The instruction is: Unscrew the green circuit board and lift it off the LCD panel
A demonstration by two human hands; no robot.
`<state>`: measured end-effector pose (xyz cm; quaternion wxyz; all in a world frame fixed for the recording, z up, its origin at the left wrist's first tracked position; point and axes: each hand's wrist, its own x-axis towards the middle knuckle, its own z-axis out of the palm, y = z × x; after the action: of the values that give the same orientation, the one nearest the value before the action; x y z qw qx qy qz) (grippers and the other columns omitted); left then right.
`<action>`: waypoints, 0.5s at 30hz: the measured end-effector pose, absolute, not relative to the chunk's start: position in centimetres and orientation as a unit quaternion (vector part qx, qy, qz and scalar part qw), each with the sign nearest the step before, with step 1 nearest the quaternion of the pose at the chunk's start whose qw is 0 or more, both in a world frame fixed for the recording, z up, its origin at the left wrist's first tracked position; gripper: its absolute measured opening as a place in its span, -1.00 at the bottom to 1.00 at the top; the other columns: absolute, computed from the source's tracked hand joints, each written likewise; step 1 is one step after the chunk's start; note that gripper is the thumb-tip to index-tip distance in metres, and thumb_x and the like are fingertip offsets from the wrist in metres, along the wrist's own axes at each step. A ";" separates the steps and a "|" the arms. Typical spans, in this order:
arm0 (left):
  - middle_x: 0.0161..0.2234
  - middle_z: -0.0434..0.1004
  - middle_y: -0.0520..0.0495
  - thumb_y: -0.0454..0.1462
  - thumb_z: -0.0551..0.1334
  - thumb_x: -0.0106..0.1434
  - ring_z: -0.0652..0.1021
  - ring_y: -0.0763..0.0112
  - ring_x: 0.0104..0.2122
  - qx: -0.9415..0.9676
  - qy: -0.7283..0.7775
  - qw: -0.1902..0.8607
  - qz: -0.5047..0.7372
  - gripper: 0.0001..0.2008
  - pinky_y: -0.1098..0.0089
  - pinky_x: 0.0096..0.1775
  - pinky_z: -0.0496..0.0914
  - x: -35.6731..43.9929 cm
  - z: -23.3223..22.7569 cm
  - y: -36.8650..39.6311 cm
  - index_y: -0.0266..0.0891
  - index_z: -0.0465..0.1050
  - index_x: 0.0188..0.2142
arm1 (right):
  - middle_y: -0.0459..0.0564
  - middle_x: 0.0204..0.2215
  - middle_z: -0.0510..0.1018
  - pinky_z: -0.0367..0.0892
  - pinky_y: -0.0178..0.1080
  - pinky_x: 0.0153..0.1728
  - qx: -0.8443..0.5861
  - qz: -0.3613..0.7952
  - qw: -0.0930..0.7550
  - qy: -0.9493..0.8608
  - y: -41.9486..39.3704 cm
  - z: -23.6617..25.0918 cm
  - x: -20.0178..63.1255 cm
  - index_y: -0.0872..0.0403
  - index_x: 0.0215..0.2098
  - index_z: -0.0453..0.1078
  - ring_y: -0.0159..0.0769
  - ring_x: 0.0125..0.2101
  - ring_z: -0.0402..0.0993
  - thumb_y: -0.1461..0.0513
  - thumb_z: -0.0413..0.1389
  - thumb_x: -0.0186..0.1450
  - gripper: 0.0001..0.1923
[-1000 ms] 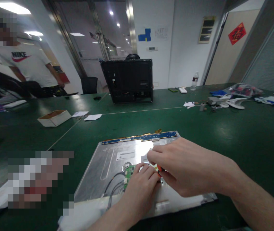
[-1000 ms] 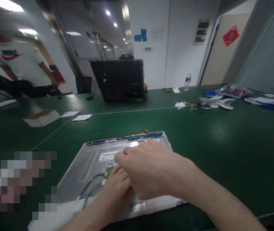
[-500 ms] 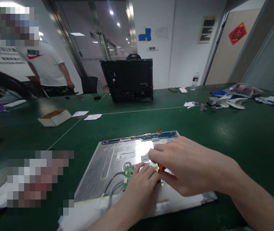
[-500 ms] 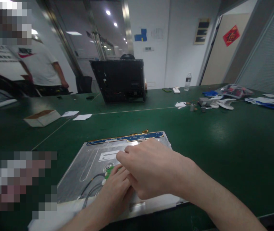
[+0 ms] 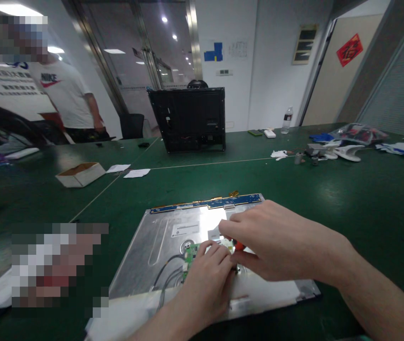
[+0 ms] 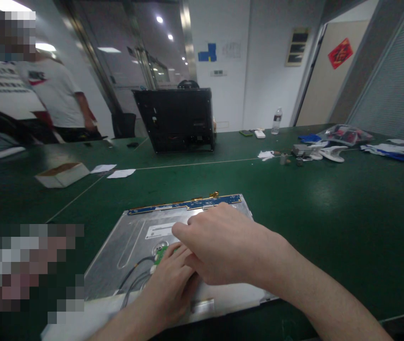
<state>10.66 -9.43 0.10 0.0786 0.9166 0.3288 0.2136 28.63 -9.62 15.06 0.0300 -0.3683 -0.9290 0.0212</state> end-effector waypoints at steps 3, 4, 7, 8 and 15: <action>-0.20 0.52 -0.11 -0.44 0.06 0.23 0.45 0.16 -0.11 0.915 0.329 0.086 0.216 -0.77 0.06 0.02 0.25 10.7 0.2 -9.5 -0.20 0.41 -0.19 | -0.04 -0.36 0.53 0.04 -0.26 -0.52 -0.349 0.025 0.032 -0.936 -9.7 15.1 28.7 0.06 -0.28 0.28 -0.29 -0.44 0.41 0.25 0.06 0.26 -0.93; -0.20 0.52 -0.11 -0.44 0.06 0.24 0.45 0.16 -0.11 0.915 0.328 0.088 0.219 -0.77 0.05 0.02 0.25 10.7 0.2 -9.5 -0.20 0.40 -0.20 | -0.04 -0.36 0.53 0.04 -0.26 -0.52 -0.345 0.026 0.032 -0.938 -9.7 15.1 28.7 0.06 -0.28 0.27 -0.29 -0.45 0.41 0.26 0.06 0.25 -0.93; -0.20 0.52 -0.10 -0.43 0.05 0.24 0.45 0.15 -0.12 0.917 0.325 0.087 0.216 -0.78 0.04 0.01 0.25 10.7 0.2 -9.5 -0.20 0.40 -0.21 | -0.06 -0.38 0.53 0.01 -0.26 -0.53 -0.353 0.023 0.031 -0.935 -9.6 15.0 28.6 0.06 -0.28 0.28 -0.29 -0.45 0.41 0.28 0.06 0.26 -0.95; -0.20 0.52 -0.11 -0.43 0.05 0.24 0.45 0.15 -0.12 0.917 0.326 0.086 0.214 -0.78 0.04 0.01 0.25 10.7 0.1 -9.5 -0.20 0.41 -0.21 | -0.06 -0.39 0.53 0.00 -0.26 -0.53 -0.358 0.022 0.032 -0.933 -9.6 15.0 28.5 0.05 -0.28 0.28 -0.29 -0.45 0.41 0.27 0.05 0.28 -0.96; -0.18 0.52 -0.11 -0.43 0.05 0.24 0.45 0.15 -0.13 0.915 0.327 0.084 0.221 -0.75 0.04 -0.01 0.25 10.7 -0.1 -9.4 -0.18 0.42 -0.17 | -0.07 -0.42 0.53 0.00 -0.26 -0.51 -0.366 0.021 0.034 -0.930 -9.5 14.9 28.6 0.04 -0.29 0.30 -0.29 -0.45 0.41 0.21 0.04 0.32 -0.94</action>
<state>10.68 -9.41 -0.08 0.0843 0.9150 0.3271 0.2206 28.58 -9.49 14.92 0.0336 -0.3661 -0.9297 0.0209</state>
